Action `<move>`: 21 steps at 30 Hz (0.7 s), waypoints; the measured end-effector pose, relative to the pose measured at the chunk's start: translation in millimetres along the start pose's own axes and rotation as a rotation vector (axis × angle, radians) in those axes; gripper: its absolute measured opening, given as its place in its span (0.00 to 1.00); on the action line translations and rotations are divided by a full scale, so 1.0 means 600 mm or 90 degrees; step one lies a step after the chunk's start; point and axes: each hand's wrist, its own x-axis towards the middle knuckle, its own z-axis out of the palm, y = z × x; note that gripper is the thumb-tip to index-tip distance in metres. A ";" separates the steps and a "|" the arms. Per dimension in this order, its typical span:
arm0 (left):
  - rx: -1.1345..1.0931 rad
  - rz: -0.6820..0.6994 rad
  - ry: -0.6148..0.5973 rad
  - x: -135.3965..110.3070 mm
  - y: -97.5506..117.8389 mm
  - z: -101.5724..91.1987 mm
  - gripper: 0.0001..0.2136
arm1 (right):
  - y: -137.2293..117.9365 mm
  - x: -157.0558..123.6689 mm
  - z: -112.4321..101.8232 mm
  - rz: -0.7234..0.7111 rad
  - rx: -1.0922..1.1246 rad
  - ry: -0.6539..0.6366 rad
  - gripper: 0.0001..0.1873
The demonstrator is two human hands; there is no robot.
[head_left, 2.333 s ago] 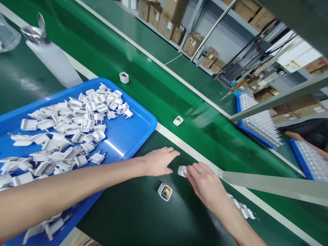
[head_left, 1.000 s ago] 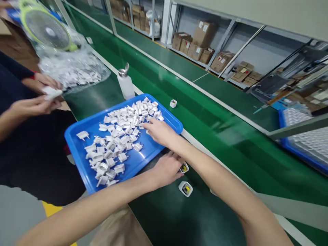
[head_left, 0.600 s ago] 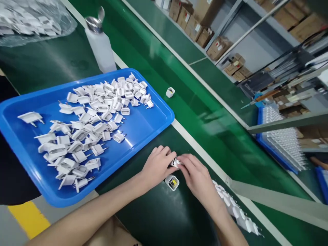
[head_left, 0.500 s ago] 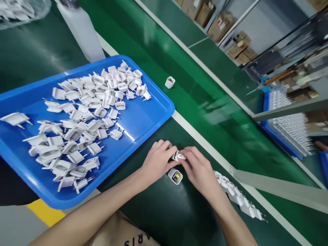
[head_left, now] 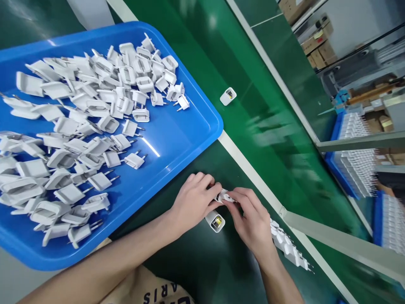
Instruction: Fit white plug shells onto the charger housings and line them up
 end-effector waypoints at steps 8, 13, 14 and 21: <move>0.008 0.003 0.014 0.002 0.001 0.000 0.08 | 0.010 -0.002 0.010 -0.009 0.036 -0.030 0.10; 0.005 0.004 0.009 0.002 0.002 0.000 0.07 | 0.011 -0.004 0.019 -0.038 -0.033 -0.011 0.11; 0.006 0.001 0.009 0.001 0.002 0.000 0.07 | 0.009 -0.004 0.019 -0.046 -0.054 -0.012 0.10; 0.009 -0.002 -0.009 0.003 -0.001 0.000 0.08 | -0.005 -0.005 0.021 -0.062 -0.192 -0.049 0.09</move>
